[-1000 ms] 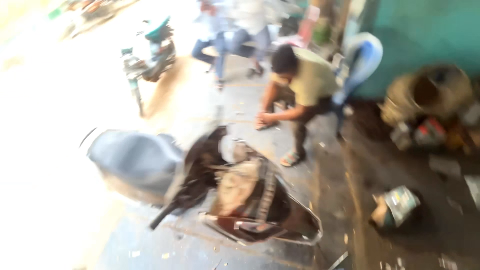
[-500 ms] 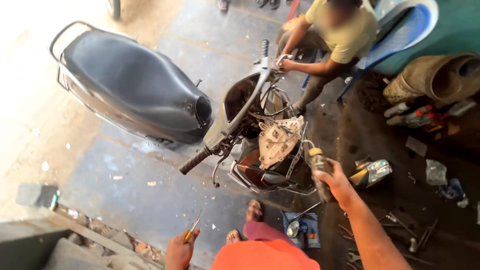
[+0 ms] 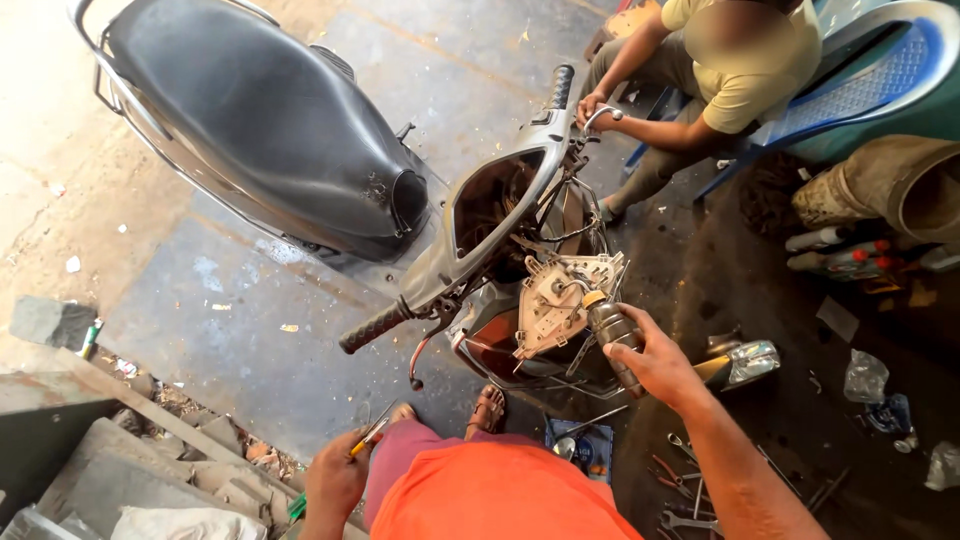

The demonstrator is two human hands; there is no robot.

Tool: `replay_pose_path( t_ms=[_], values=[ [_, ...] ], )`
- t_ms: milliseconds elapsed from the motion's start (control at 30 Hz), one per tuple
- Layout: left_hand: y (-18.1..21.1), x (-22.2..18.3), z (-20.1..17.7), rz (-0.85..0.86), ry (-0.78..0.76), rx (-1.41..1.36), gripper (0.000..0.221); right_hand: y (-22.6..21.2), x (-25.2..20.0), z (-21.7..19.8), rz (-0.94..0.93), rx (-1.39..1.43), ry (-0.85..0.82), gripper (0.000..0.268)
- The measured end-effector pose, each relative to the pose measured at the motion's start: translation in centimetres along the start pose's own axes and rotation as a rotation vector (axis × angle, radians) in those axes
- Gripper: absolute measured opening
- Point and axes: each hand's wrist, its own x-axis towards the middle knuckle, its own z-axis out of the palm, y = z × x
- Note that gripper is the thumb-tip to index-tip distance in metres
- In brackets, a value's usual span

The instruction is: The person removes the speedometer assembly from a scooter using a screwdriver and detaches the wiring. They then apply oil from a bottle to the internal components and use the screwdriver to manipulate the parts.

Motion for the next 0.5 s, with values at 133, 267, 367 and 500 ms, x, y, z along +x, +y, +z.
replay_pose_path(
  t_ms=[133, 267, 367, 500],
  values=[
    [0.1, 1.5, 0.9, 0.063, -0.009, 0.040, 0.019, -1.1, 0.3, -0.2, 0.045, -0.079, 0.004, 0.076],
    [1.2, 2.7, 0.3, 0.067, -0.036, 0.074, 0.017, -3.7, -1.0, 0.2, 0.116, -0.152, 0.023, 0.075],
    [3.0, 3.4, -1.3, 0.087, -0.038, 0.061, 0.020, -7.4, -2.7, 0.9, 0.250, -0.259, 0.046, 0.079],
    [2.4, 4.2, -1.8, 0.070, -0.077, 0.097, 0.020, -3.8, -1.7, 0.8, 0.100, -0.430, 0.105, 0.081]
  ],
)
